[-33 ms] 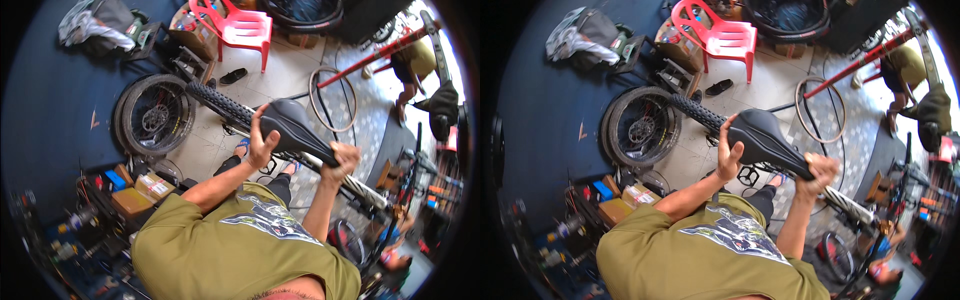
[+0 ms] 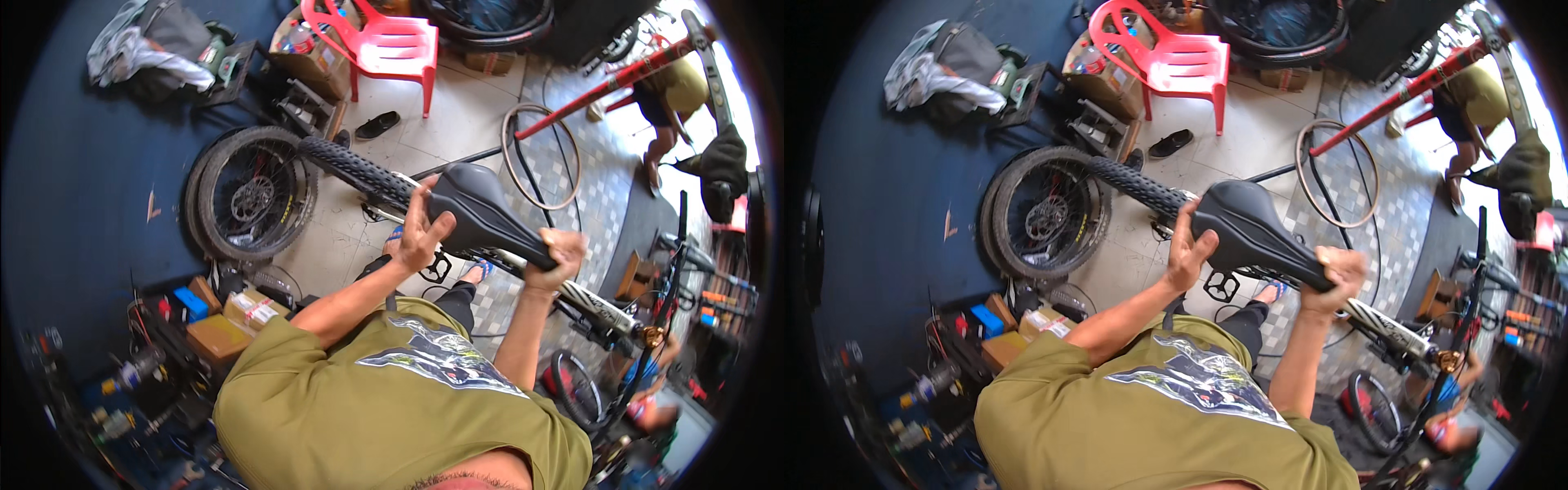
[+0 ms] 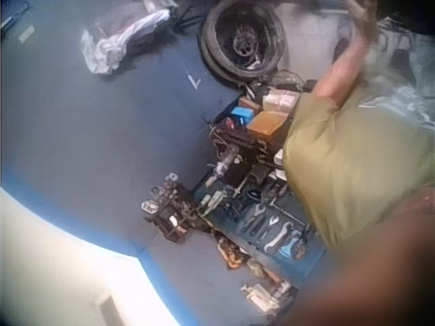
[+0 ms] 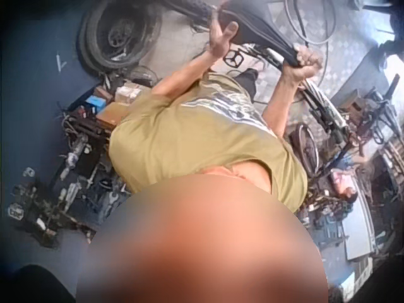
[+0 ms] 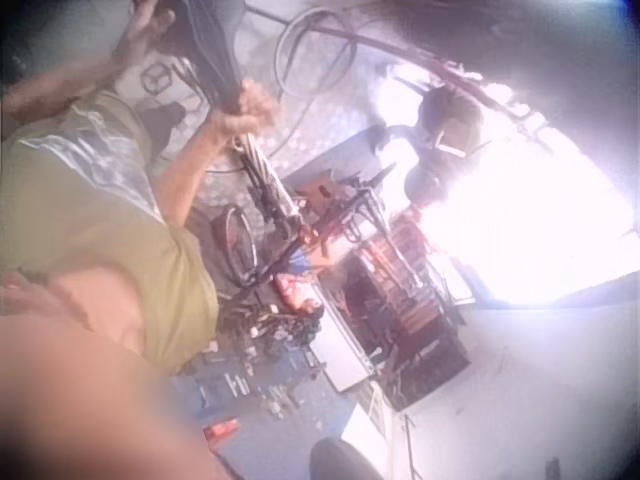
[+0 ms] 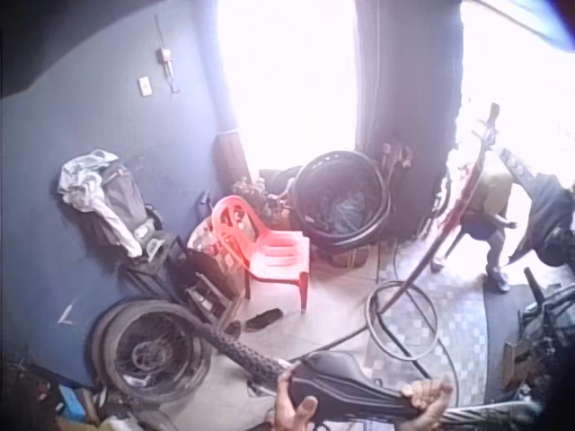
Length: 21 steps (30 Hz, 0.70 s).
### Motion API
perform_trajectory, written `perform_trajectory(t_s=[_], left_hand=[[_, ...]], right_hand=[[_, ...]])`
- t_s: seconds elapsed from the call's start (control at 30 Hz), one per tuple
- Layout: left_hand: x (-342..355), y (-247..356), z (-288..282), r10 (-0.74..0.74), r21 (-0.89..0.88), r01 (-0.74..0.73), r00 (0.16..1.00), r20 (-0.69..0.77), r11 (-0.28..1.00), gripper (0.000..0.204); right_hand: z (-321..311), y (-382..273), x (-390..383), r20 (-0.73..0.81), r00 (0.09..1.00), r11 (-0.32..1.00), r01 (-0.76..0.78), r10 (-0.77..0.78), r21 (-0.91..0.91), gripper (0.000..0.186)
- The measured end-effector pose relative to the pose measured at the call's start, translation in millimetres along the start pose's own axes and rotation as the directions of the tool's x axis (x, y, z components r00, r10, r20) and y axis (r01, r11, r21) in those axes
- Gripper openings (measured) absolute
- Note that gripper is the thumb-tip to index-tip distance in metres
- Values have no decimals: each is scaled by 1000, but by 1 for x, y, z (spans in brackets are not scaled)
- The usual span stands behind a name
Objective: The person works on a bicycle in a workshop, tightening the rear wheel axle with a wrench, spinning the wheel, and wiping the frame and handlebars with a cloth. They also handle the seat and handlebars while another person sits nearby.
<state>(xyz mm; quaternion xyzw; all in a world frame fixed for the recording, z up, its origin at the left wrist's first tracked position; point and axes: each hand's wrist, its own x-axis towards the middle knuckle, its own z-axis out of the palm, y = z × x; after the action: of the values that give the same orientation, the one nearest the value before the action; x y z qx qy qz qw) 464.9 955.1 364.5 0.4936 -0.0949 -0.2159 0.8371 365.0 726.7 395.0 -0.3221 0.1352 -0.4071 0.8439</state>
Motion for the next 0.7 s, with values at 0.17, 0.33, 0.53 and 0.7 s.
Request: perform_trajectory(t_s=[0.17, 0.33, 0.53, 0.7], left_hand=[[6, 8, -54, -482, -5, 489, 863, 152, 872, 62], [40, 31, -84, -482, 154, 473, 876, 26, 868, 54], [38, 75, -83, -430, 170, 410, 896, 107, 896, 34], [45, 85, -95, -314, 407, 270, 948, 44, 873, 55]], right_hand=[[-1, 21, -23, -161, 984, 990, -60, 80, 125, 49], [-6, 37, -41, -164, 984, 982, 43, -74, -185, 26], [-41, -122, -119, -3, 818, -30, -25, -575, -999, 38], [-90, -268, -235, -146, 638, -576, -754, -756, -316, 83]])
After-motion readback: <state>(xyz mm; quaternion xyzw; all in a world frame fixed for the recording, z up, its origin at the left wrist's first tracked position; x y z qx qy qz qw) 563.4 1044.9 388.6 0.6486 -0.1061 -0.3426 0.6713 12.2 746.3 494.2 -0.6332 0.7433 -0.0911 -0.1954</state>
